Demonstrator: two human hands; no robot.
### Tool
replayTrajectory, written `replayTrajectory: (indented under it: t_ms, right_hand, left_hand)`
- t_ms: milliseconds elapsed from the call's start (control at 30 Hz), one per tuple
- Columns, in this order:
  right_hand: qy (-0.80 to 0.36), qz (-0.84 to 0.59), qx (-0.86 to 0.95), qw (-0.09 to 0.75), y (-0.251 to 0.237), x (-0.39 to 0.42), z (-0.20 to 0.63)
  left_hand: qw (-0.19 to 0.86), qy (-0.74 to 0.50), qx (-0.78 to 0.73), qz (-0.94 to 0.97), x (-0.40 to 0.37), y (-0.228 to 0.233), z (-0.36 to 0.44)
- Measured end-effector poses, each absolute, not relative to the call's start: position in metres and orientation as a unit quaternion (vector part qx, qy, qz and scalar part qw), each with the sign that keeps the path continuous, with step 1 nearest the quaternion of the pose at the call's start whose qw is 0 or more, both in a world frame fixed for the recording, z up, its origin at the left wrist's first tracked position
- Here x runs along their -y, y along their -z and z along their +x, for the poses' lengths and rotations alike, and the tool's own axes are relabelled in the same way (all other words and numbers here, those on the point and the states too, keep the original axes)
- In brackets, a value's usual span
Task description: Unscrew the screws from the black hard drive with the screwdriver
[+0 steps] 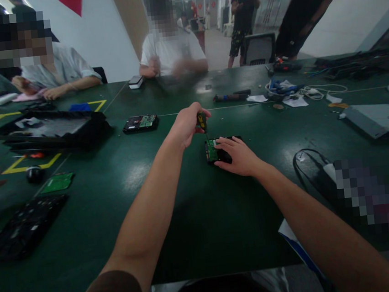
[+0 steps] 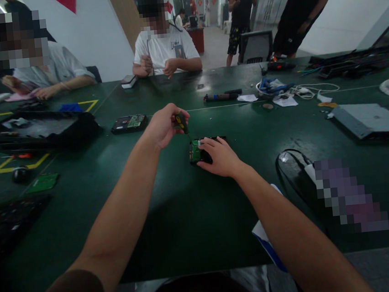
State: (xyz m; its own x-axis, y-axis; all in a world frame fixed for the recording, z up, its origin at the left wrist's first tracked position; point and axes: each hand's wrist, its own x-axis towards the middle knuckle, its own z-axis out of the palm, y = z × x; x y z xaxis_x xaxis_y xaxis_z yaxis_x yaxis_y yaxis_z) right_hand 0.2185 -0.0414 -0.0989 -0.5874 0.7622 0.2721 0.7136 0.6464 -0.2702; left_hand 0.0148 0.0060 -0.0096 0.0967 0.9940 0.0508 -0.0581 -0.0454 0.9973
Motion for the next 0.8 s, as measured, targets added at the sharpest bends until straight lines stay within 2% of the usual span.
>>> replayTrajectory:
  t_ms: [333,567,800]
  right_hand:
    - [-0.06,-0.419,0.887,0.186,0.1001,0.042,0.2181]
    - [-0.06,-0.421,0.887,0.178,0.0997,0.0422,0.2189]
    - [-0.056,-0.426,0.879,0.206,0.0996,0.0428,0.2181]
  left_hand:
    - [0.52,-0.507,-0.445,0.524,-0.0044,0.0097,0.0187]
    - [0.553,-0.504,-0.422,0.511,-0.0057,0.0103,0.0184]
    - [0.546,-0.505,-0.421,0.52,-0.0058,0.0103,0.0184]
